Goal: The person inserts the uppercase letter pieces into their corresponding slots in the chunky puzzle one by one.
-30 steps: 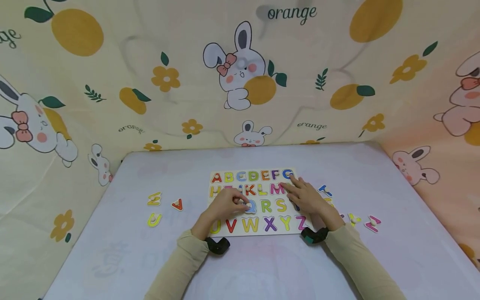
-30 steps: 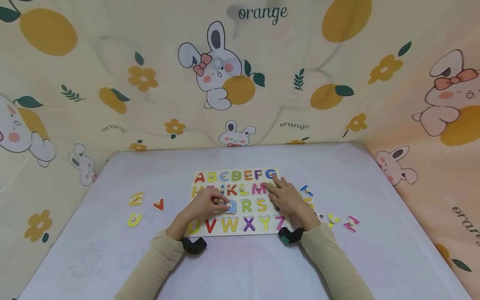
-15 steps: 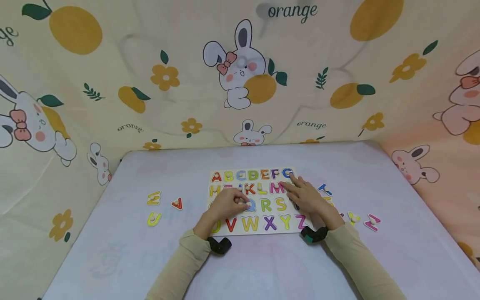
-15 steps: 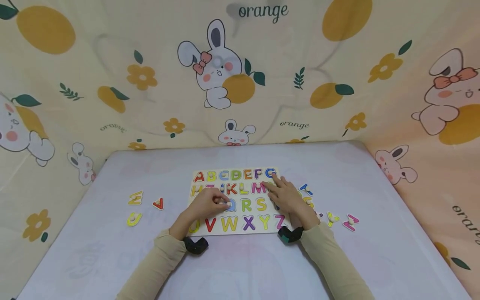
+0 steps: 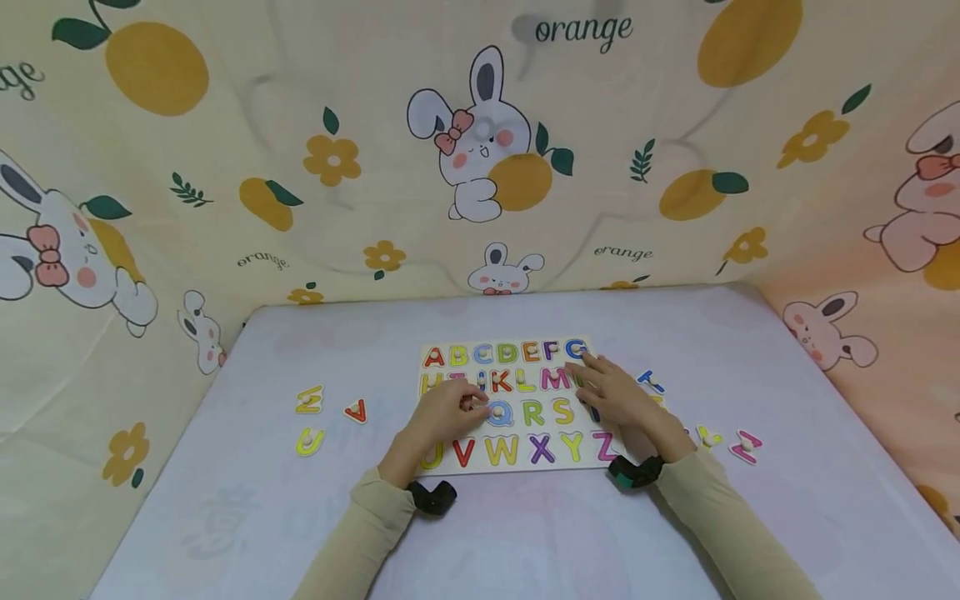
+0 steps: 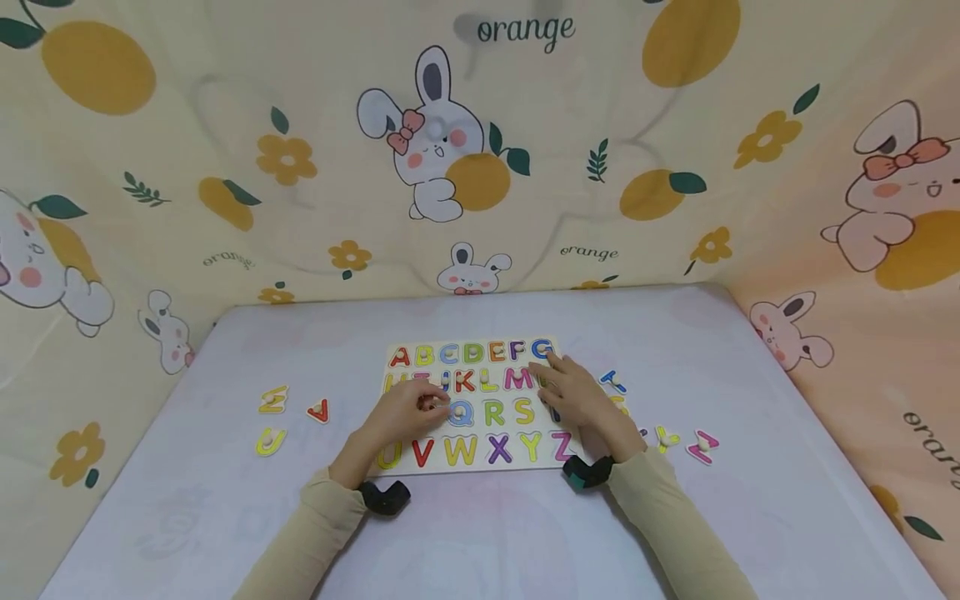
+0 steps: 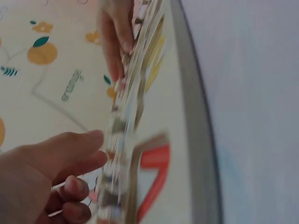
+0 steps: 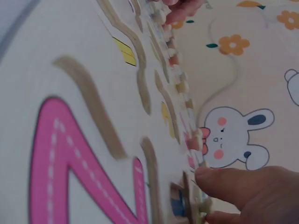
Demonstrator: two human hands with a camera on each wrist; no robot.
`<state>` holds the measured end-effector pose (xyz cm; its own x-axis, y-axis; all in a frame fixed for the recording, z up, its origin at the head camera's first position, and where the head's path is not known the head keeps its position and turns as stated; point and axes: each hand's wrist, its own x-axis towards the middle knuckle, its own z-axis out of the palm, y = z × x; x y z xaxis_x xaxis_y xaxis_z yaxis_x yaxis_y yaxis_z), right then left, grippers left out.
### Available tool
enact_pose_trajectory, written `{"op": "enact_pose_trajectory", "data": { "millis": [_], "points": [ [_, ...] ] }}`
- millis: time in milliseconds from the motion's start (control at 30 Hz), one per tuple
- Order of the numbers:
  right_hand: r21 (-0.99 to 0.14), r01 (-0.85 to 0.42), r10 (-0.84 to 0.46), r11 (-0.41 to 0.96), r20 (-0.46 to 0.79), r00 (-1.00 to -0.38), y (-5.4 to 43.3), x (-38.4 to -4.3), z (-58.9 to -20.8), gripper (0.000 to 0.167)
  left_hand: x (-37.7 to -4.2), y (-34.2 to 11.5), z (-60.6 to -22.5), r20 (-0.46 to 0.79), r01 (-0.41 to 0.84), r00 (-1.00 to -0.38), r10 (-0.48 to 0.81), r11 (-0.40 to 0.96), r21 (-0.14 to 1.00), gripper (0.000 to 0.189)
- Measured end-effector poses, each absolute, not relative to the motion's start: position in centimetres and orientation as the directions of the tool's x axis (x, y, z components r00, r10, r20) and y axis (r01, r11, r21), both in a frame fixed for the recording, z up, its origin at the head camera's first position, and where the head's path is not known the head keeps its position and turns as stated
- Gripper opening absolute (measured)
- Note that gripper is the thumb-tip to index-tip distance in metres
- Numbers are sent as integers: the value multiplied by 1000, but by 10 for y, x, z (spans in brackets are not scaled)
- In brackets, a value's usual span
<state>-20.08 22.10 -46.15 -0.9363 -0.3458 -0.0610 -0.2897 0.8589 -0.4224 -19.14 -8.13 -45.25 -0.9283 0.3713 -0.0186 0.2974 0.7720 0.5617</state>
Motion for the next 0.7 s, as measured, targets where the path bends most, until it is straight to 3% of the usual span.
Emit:
{"op": "enact_pose_trajectory", "data": {
  "millis": [167,333,500,700],
  "points": [
    [-468,-233,-295,852,-62,-953,230,-194,-452,50,-191,-95,-450,95,371,-924,370,812,451,21],
    [-506,-197,-208,840,34,-977,247,-185,-445,45,-191,-104,-451,61,365,-929,365,878,309,37],
    [-504,-201,-152,840,136,-979,268,-177,-443,34,-191,-110,-456,-43,372,-913,406,870,323,46],
    [-503,-188,-123,843,159,-979,286,-170,-443,29,-194,-112,-459,-90,376,-896,435,850,368,47]
  ]
}}
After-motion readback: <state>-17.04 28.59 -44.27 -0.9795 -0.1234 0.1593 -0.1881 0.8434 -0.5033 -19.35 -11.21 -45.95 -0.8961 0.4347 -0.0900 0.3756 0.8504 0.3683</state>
